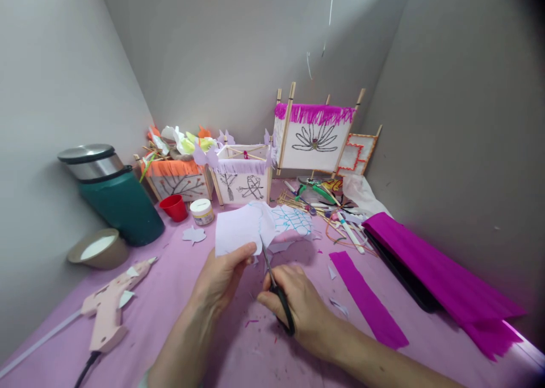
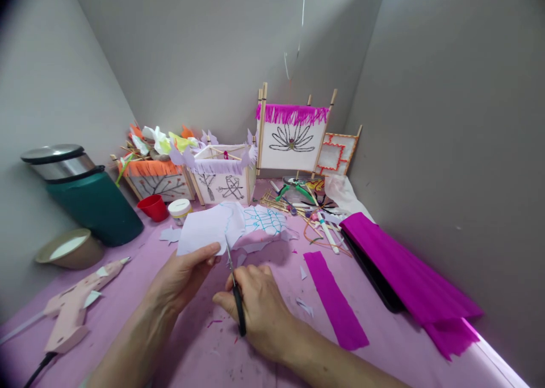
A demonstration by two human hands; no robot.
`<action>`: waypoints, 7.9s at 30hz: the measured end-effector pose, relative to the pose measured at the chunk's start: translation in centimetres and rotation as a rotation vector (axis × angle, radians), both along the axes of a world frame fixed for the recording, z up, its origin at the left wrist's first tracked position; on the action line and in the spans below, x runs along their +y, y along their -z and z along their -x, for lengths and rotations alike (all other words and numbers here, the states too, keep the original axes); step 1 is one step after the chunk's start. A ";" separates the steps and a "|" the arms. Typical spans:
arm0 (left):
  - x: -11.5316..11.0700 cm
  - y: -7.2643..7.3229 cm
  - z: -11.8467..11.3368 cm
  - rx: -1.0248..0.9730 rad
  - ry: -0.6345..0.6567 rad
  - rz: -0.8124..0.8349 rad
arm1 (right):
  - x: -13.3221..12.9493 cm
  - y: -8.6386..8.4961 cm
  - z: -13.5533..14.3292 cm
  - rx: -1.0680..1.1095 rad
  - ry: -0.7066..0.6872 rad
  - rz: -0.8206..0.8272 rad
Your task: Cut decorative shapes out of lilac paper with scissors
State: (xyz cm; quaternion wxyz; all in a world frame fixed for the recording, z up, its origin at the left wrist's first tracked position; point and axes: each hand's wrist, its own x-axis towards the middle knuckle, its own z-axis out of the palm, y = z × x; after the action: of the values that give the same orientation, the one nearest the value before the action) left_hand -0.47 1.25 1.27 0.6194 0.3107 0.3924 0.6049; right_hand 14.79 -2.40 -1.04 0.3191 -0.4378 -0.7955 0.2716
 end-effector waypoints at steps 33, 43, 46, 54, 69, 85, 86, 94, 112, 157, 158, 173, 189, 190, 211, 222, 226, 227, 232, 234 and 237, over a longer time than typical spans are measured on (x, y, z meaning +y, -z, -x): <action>0.3 -0.3 1.1 0.055 0.107 -0.045 | 0.3 -0.2 -0.6 -0.042 -0.054 -0.025; 0.2 -0.6 1.7 0.097 0.141 -0.030 | 0.6 0.3 -0.9 -0.073 -0.066 -0.097; 0.3 -0.7 1.9 0.120 0.152 -0.017 | 0.7 0.3 -1.0 -0.107 -0.070 -0.093; 0.3 -0.7 2.4 0.160 0.170 -0.009 | 1.1 -0.3 -1.2 -0.136 -0.087 -0.088; 0.6 -0.8 2.4 0.127 0.115 -0.036 | 3.2 -2.8 -5.8 0.073 -0.465 0.633; -1.2 0.6 -1.5 0.317 0.209 -0.107 | 2.5 -1.5 -1.4 0.753 0.142 0.323; -1.3 0.5 -1.7 0.325 0.196 -0.103 | 2.6 -1.4 -1.4 0.768 0.152 0.317; -1.7 0.4 -3.3 0.327 0.063 0.030 | 2.7 -0.9 -1.1 0.835 0.282 0.166; -2.0 0.7 -4.6 -0.082 0.029 0.170 | 2.2 0.6 0.6 0.865 0.287 0.159; -1.2 -0.8 -1.9 -0.005 0.020 0.130 | 2.1 -0.6 -2.4 0.535 -0.231 0.601; -1.2 -0.8 -2.0 -0.006 0.022 0.132 | 2.1 -0.6 -2.4 0.532 -0.226 0.589; -1.3 -0.5 -2.2 -0.037 0.012 0.124 | 2.0 -0.4 -2.1 0.555 -0.218 0.580; -1.2 -0.4 -2.5 -0.036 -0.020 0.144 | 2.0 -0.2 -1.9 0.532 -0.208 0.551; -1.3 -0.4 -2.5 -0.037 -0.019 0.142 | 2.0 -0.2 -1.9 0.530 -0.206 0.548; -0.9 -0.4 -1.6 0.041 0.055 0.137 | 2.3 -0.8 -3.0 0.365 -0.198 0.508; -0.7 -0.4 -0.9 0.082 0.140 0.146 | 2.6 -1.4 -3.9 0.278 -0.226 0.517; -0.6 -0.3 -0.5 0.106 0.172 0.131 | 2.9 -1.6 -4.2 0.249 -0.234 0.543; -0.6 -0.3 -0.4 0.114 0.175 0.129 | 2.9 -1.7 -4.3 0.241 -0.236 0.545; -0.7 -0.3 -0.3 0.186 0.168 0.137 | 3.2 -1.8 -4.8 0.237 -0.265 0.557; -0.7 -0.3 -0.3 0.219 0.159 0.137 | 3.3 -1.9 -4.9 0.234 -0.277 0.568; -0.7 -0.3 -0.3 0.266 0.141 0.137 | 3.5 -1.9 -5.0 0.198 -0.268 0.552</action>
State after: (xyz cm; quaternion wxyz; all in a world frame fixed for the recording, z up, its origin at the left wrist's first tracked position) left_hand -0.16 0.51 1.59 0.6226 0.3720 0.4883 0.4854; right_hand 19.79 1.05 0.83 0.2254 -0.3705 -0.7076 0.5579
